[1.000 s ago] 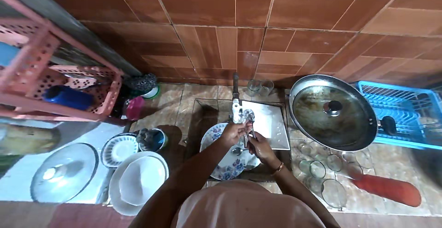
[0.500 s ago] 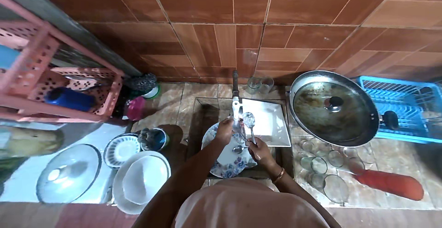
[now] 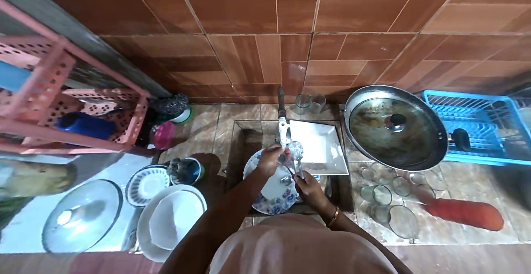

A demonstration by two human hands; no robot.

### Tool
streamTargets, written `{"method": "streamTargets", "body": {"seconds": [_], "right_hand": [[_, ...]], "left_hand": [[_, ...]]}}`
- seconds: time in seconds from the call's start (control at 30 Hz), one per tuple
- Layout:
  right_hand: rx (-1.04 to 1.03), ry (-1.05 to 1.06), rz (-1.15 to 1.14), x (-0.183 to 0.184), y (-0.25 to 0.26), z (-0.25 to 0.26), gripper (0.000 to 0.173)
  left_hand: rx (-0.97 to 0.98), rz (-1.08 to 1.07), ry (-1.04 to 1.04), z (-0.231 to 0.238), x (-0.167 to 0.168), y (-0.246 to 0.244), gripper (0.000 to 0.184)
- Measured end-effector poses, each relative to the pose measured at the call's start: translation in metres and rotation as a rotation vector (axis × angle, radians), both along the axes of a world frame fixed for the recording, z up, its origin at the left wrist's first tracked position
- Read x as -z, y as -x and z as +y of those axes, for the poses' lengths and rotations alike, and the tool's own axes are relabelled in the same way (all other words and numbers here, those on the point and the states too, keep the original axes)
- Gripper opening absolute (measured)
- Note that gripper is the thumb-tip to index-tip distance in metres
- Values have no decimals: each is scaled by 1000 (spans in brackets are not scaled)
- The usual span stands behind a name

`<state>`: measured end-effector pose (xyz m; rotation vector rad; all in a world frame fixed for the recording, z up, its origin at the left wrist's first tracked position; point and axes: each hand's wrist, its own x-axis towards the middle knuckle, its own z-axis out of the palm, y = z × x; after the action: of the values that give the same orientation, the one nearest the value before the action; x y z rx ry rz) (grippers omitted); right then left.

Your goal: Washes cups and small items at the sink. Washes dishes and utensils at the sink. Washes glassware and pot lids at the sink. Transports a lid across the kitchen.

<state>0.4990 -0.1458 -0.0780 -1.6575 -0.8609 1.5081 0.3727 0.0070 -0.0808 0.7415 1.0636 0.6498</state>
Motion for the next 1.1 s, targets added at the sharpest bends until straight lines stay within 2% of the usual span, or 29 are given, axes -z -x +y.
{"method": "streamTargets", "body": {"seconds": [0.07,0.13,0.2,0.3,0.33,0.4,0.47,0.57,0.67,0.77,0.83,0.87,0.9,1.0,1.1], "right_hand": [[-14,-6,-15,1,0,-8,30],[11,14,11,-4,-1,-13,30],[83,-8,133,-3,-3,-15,31],[141,-16,262,-4,-3,-5,30],[134,7,273,-6,-2,1,29],[46,40,223,-6,2,13,31],[-138,32,12,-4,2,23,38],[-304,57,-206,-5,-2,35,44],[-264,72,-146,-8,-6,39,40],[-197,71,-25,-7,-11,38,38],[-116,72,79,-6,-12,37,38],[-71,74,132,-5,-11,35,38],[-25,75,188,-5,-8,34,38],[80,81,325,-3,5,33,38],[98,95,348,-4,17,32,42]], "left_hand": [[-63,63,-93,9,7,6,17],[-28,171,-126,13,7,13,24],[91,236,-52,9,4,19,39],[182,168,75,-14,-1,21,60],[179,140,81,-24,-2,19,62],[106,104,45,-38,-1,16,46],[15,141,51,-43,1,18,32],[-32,247,125,-37,18,37,25],[121,388,141,-36,38,65,34],[321,613,-99,-32,32,79,56],[450,748,-350,-24,11,76,57],[468,725,-391,-23,2,70,53],[457,631,-347,-25,-7,62,50],[371,297,-19,-29,-16,28,51],[248,224,155,-25,-7,10,40]]}}
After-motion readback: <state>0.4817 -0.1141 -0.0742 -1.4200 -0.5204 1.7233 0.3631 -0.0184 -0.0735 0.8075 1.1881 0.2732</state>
